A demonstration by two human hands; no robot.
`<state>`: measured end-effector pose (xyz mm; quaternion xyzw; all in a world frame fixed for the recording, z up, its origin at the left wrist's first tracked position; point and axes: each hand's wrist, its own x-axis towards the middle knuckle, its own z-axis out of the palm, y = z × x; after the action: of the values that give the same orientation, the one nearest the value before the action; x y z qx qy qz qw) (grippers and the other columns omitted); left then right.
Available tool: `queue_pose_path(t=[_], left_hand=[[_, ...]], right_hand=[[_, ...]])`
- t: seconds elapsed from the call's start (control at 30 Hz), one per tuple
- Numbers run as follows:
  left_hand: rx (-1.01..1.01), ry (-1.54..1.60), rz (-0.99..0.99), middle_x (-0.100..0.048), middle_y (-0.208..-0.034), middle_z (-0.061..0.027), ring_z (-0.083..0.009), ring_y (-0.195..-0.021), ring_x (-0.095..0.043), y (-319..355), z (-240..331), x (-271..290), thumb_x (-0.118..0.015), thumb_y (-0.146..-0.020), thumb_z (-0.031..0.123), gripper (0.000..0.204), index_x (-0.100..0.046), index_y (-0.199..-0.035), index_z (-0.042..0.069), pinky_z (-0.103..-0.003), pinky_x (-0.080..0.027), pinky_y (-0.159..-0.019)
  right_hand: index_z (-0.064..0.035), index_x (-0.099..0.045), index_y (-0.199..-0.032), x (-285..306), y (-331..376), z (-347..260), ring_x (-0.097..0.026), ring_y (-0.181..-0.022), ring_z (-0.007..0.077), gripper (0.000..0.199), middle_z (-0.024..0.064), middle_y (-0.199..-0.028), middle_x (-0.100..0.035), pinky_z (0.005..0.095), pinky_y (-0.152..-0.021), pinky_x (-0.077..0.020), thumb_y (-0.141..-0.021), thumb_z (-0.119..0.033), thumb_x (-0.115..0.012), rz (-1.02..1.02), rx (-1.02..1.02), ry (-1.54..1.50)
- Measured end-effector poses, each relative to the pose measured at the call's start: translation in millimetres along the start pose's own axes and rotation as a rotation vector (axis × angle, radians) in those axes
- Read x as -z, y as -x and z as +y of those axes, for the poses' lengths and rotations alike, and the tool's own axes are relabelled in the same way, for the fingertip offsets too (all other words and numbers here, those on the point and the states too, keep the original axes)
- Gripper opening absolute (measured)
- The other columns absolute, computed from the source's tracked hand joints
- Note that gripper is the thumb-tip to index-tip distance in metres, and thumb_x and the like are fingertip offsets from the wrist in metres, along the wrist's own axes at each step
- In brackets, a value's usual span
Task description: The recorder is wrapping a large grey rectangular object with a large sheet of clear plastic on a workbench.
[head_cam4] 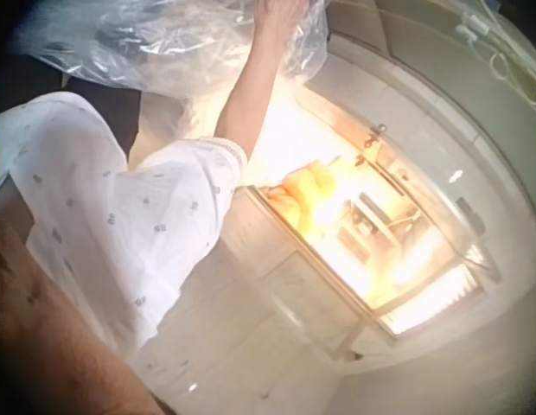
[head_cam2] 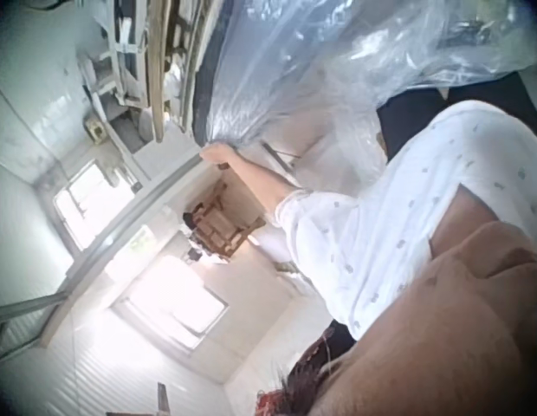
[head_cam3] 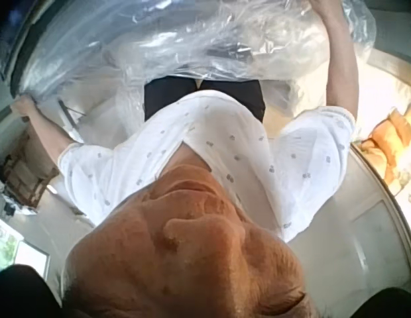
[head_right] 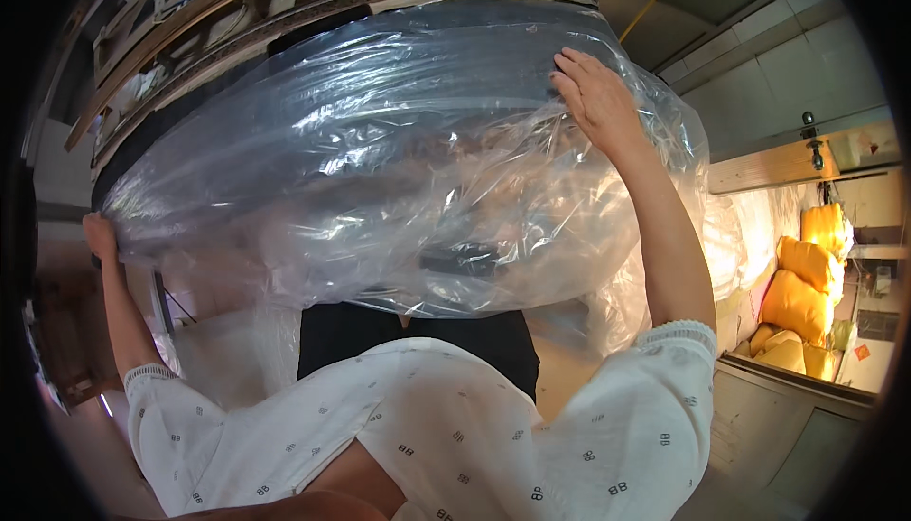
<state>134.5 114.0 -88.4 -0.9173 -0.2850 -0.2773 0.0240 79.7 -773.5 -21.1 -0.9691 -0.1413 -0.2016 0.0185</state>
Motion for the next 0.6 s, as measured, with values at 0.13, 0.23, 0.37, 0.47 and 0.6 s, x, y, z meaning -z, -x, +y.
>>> queue_pose_path(t=[0.13, 0.23, 0.37, 0.47, 0.6], left_hand=[[-0.083, -0.066, -0.029, -0.057, -0.104, -0.0232, -0.0418, -0.098, -0.052, -17.0, -51.2, -10.0, -0.046, -0.090, 0.027, 0.031, -0.052, -0.103, 0.000, -0.046, -0.041, -0.080], [-0.066, -0.039, -0.017, -0.057, -0.106, -0.0228, -0.0410, -0.100, -0.052, -19.0, -43.3, -16.6, -0.046, -0.090, 0.027, 0.031, -0.052, -0.103, 0.000, -0.045, -0.041, -0.081], [-0.032, -0.037, -0.026, -0.057, -0.107, -0.0219, -0.0399, -0.101, -0.052, -18.0, -40.6, -11.0, -0.046, -0.090, 0.027, 0.032, -0.052, -0.103, -0.001, -0.044, -0.041, -0.082], [-0.012, -0.003, -0.050, -0.058, -0.106, -0.0208, -0.0387, -0.101, -0.053, -15.4, -20.5, -11.0, -0.047, -0.089, 0.030, 0.034, -0.055, -0.102, 0.000, -0.042, -0.041, -0.083], [0.021, 0.340, 0.093, -0.062, -0.094, -0.0189, -0.0311, -0.090, -0.058, -37.6, -104.0, -22.6, -0.052, -0.088, 0.030, 0.034, -0.059, -0.098, -0.002, -0.038, -0.043, -0.081]], right_hand=[[-0.0066, -0.061, -0.098, 8.6, -30.4, -11.2, -0.051, -0.099, 0.0280, 0.032, 0.0081, -0.109, -0.056, 0.0396, -0.081, -0.0413, -0.082, -0.034, -0.060, -0.106, -0.191, 0.054], [-0.0087, -0.061, -0.092, 0.5, -43.5, -5.9, -0.051, -0.091, 0.0258, 0.031, 0.0043, -0.099, -0.056, 0.0389, -0.071, -0.0404, -0.077, -0.036, -0.065, 0.183, -0.140, 0.324], [-0.0071, -0.062, -0.091, -9.7, -59.1, 23.1, -0.052, -0.077, 0.0178, 0.027, 0.0029, -0.084, -0.056, 0.0331, -0.065, -0.0401, -0.077, -0.030, -0.067, 0.240, 0.045, 0.142], [-0.0056, -0.064, -0.089, -22.0, -72.8, 43.7, -0.049, -0.064, 0.0110, 0.022, 0.0020, -0.070, -0.056, 0.0276, -0.060, -0.0403, -0.080, -0.025, -0.065, -0.276, -0.481, -0.852], [-0.0026, -0.063, -0.091, -71.8, -98.0, 28.8, -0.047, -0.062, 0.0028, 0.019, -0.0058, -0.070, -0.055, 0.0185, -0.057, -0.0379, -0.086, -0.021, -0.060, 0.024, -0.288, -0.696]])
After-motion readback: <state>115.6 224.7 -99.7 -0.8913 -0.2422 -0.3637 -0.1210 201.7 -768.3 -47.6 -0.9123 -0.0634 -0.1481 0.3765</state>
